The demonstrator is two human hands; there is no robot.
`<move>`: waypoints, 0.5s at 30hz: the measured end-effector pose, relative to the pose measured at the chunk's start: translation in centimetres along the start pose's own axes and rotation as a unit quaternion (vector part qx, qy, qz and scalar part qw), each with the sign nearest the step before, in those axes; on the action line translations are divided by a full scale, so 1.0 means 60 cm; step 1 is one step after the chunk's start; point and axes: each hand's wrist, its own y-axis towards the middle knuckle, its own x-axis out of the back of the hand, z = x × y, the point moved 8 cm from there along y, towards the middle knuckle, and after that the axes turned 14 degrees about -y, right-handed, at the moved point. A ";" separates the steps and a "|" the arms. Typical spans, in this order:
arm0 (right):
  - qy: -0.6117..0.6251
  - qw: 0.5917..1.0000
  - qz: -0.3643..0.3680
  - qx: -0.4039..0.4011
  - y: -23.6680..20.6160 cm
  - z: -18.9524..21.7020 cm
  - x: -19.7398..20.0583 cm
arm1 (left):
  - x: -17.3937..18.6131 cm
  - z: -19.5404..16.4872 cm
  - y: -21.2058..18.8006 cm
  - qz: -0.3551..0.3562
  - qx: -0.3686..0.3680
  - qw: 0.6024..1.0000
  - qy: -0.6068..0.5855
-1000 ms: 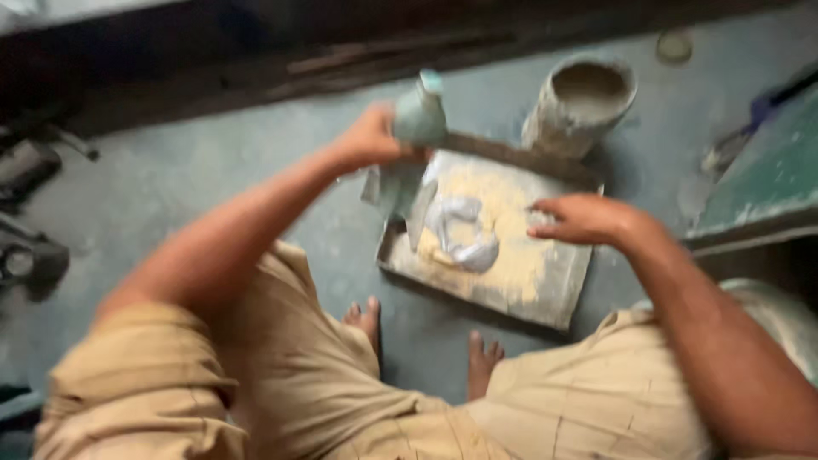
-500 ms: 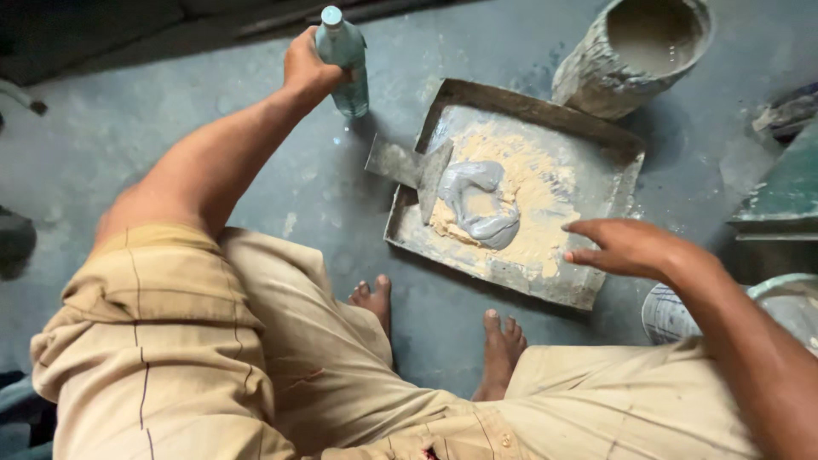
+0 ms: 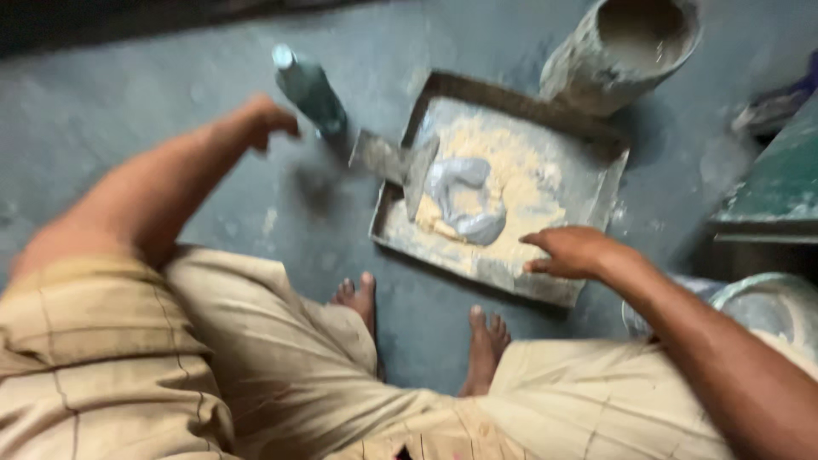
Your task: The person sits on the floor and mixes a grey paste with a yellow powder on a metal tray using a scraper and their hands. They add liquid from a bucket and a plastic bottle to adjust the consistency, repeatedly folding and pressing the mixture.
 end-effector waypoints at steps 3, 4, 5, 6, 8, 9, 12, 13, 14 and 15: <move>-0.005 0.999 -0.045 0.020 -0.008 0.003 0.022 | -0.100 0.024 -0.016 0.232 0.101 0.965 -0.075; 0.000 0.998 -0.053 0.019 -0.011 0.002 0.027 | -0.124 0.015 -0.021 0.241 0.096 0.949 -0.181; 0.003 0.998 -0.053 0.012 -0.014 0.000 0.031 | -0.129 -0.018 -0.015 0.186 -0.017 0.966 -0.180; 0.007 0.999 -0.052 0.005 -0.017 0.000 0.033 | -0.139 -0.043 -0.018 0.152 -0.085 0.967 -0.183; 0.007 0.998 -0.055 0.008 -0.020 0.004 0.039 | -0.152 -0.090 -0.023 0.078 -0.153 0.962 -0.214; 0.005 0.998 -0.057 0.010 -0.020 0.007 0.041 | -0.152 -0.116 -0.030 0.026 -0.189 0.959 -0.209; -0.006 0.999 -0.047 0.006 -0.012 0.016 0.033 | -0.159 -0.166 -0.053 -0.051 -0.207 0.964 -0.161; -0.014 0.999 -0.047 0.000 -0.007 0.019 0.027 | -0.162 -0.182 -0.061 -0.053 -0.207 0.962 -0.170; -0.022 0.999 -0.047 -0.006 -0.001 0.023 0.017 | -0.163 -0.201 -0.073 -0.067 -0.213 0.966 -0.127; -0.027 0.998 -0.060 0.021 0.008 0.036 0.009 | -0.160 -0.221 -0.090 -0.081 -0.218 0.969 -0.084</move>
